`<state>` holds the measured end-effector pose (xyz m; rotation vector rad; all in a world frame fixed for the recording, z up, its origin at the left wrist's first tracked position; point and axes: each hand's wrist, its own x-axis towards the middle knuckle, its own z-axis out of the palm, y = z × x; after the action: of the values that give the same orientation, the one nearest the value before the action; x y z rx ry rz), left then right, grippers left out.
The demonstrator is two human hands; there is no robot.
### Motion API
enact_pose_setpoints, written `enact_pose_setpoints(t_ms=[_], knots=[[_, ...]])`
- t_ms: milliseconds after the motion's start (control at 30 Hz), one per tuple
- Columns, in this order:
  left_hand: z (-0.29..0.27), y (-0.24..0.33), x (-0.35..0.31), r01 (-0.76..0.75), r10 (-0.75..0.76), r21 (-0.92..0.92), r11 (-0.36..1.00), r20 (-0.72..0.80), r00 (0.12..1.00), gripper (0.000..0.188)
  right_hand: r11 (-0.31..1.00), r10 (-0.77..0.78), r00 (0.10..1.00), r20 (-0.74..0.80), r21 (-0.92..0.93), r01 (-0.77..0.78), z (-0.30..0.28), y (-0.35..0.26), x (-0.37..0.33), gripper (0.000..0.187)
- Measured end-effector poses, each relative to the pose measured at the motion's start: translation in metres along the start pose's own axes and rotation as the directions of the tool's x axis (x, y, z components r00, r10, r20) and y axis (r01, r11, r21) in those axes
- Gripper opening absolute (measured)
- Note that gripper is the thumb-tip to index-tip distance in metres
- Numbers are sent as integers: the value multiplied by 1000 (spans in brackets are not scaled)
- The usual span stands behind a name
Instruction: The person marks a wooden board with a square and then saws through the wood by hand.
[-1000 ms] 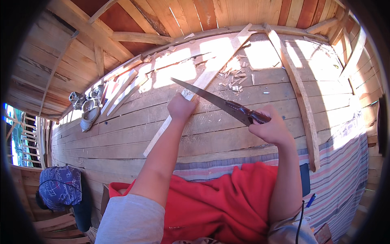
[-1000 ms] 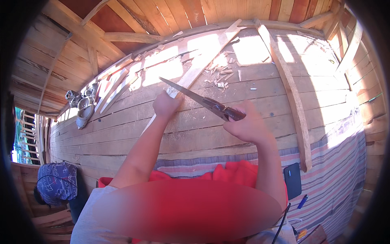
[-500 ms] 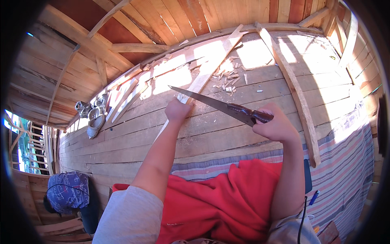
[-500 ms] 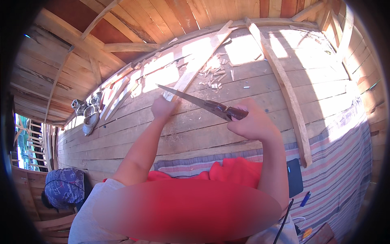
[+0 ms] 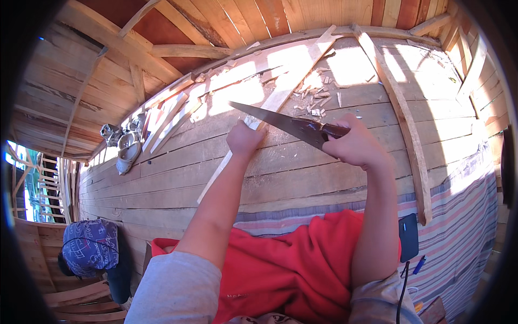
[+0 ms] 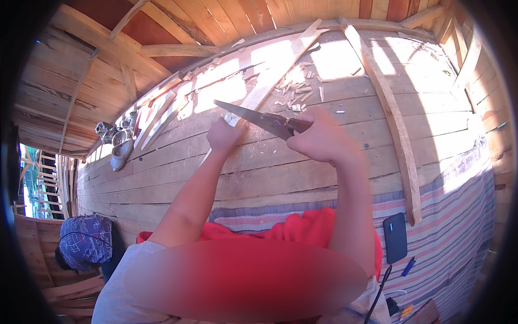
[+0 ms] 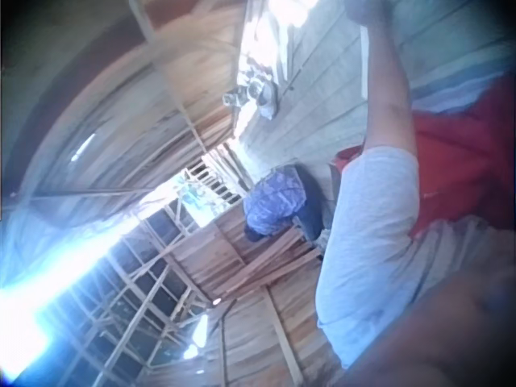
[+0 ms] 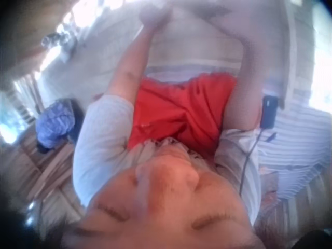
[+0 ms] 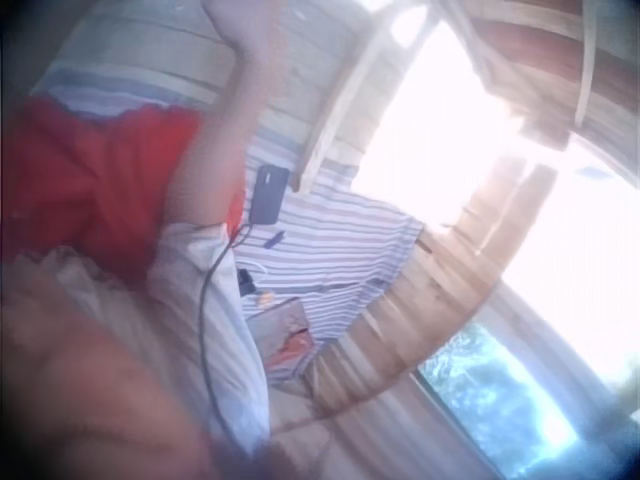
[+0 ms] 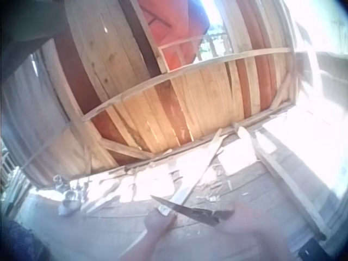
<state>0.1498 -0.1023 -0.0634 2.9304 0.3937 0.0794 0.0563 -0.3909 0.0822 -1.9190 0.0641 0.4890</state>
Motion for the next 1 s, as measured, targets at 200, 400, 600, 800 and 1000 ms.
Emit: enact_pose_setpoints(t_ms=[200,400,600,800,1000], knots=[[7,-5,9,-35,38,-53,998,57,998,75,987,-151,987,-57,-63,147,71,15,20,24],[2,-7,3,-24,26,-51,998,30,999,67,998,-9,994,-107,-69,2,1,9,-21,24],[1,1,11,30,-25,-44,999,124,992,71,972,-236,965,-113,-4,237,75,38,26,24],[-4,-7,4,6,-4,-30,1000,62,998,72,935,-219,976,-23,-290,203,9,26,-37,24],[0,10,6,15,-7,-78,997,105,994,74,951,-309,935,-174,-51,304,67,36,18,26]])
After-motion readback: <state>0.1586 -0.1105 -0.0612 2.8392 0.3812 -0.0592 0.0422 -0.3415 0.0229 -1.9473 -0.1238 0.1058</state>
